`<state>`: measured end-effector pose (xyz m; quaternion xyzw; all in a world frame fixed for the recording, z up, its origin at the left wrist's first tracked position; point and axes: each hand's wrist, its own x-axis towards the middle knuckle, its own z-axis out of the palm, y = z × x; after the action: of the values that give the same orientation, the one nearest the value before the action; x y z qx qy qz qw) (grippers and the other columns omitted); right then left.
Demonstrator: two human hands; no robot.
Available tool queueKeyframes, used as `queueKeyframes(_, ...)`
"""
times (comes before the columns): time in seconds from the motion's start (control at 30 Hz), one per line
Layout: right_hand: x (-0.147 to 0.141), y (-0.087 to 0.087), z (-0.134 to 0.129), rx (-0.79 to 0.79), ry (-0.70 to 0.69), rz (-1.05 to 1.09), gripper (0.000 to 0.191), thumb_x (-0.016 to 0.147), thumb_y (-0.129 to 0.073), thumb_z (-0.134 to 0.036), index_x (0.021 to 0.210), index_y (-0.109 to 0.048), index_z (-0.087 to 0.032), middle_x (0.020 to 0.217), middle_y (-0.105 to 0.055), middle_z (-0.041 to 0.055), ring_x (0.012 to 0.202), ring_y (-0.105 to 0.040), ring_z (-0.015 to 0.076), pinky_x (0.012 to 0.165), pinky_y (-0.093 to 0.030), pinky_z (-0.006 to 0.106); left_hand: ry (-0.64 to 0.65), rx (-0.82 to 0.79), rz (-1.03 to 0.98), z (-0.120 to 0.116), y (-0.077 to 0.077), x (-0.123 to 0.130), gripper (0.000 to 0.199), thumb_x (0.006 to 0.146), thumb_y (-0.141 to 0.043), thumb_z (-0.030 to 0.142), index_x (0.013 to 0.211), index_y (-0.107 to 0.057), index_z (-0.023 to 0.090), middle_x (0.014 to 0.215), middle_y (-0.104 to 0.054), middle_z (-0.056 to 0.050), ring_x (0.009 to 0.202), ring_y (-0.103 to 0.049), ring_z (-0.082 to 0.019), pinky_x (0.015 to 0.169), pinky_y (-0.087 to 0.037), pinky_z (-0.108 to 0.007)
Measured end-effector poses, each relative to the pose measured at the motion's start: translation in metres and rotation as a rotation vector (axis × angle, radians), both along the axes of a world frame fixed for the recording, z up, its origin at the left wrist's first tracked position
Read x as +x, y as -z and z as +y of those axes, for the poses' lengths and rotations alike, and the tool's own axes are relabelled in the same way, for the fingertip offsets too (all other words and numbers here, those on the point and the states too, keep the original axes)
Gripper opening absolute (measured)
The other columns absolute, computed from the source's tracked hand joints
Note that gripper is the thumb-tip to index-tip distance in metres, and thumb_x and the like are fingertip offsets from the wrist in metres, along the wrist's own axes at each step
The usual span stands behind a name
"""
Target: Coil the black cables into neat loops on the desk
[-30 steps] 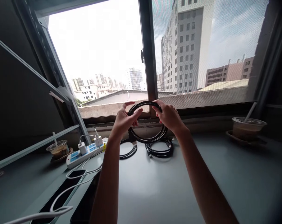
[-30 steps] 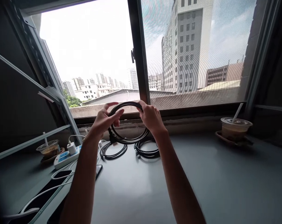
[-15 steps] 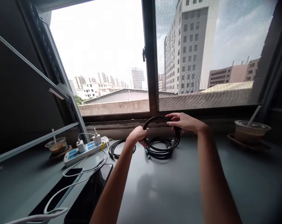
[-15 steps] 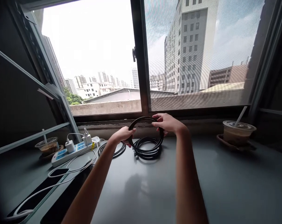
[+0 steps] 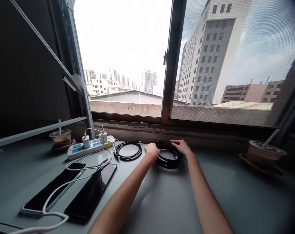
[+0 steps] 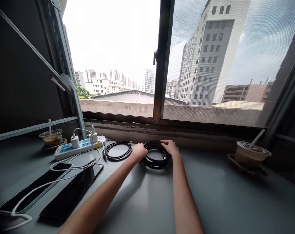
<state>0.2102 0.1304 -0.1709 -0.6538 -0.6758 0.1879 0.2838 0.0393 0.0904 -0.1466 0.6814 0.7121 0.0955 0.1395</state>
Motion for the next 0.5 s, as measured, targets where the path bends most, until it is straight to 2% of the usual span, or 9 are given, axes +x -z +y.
queueKeyframes(0.33, 0.003, 0.006, 0.01, -0.036, 0.009, -0.056, 0.026, 0.087, -0.053, -0.033, 0.105, -0.059, -0.015, 0.108, -0.059, 0.0066, 0.097, -0.057, 0.0181, 0.086, -0.046, 0.04, -0.039, -0.013, 0.142, 0.003, -0.003, 0.005, 0.028, 0.085, -0.055, 0.031, 0.107, -0.056, 0.013, 0.107, -0.058, -0.008, 0.091, -0.058, -0.019, 0.076, -0.05, -0.039)
queueKeyframes(0.5, -0.005, 0.016, 0.008, -0.002, 0.044, -0.074, 0.027, 0.088, -0.052, -0.033, 0.108, -0.057, -0.016, 0.11, -0.058, 0.007, 0.098, -0.057, 0.0185, 0.086, -0.046, 0.04, -0.015, 0.031, 0.15, 0.005, 0.003, 0.003, 0.029, 0.085, -0.055, 0.032, 0.108, -0.056, 0.013, 0.108, -0.058, -0.009, 0.093, -0.058, -0.02, 0.078, -0.05, -0.04)
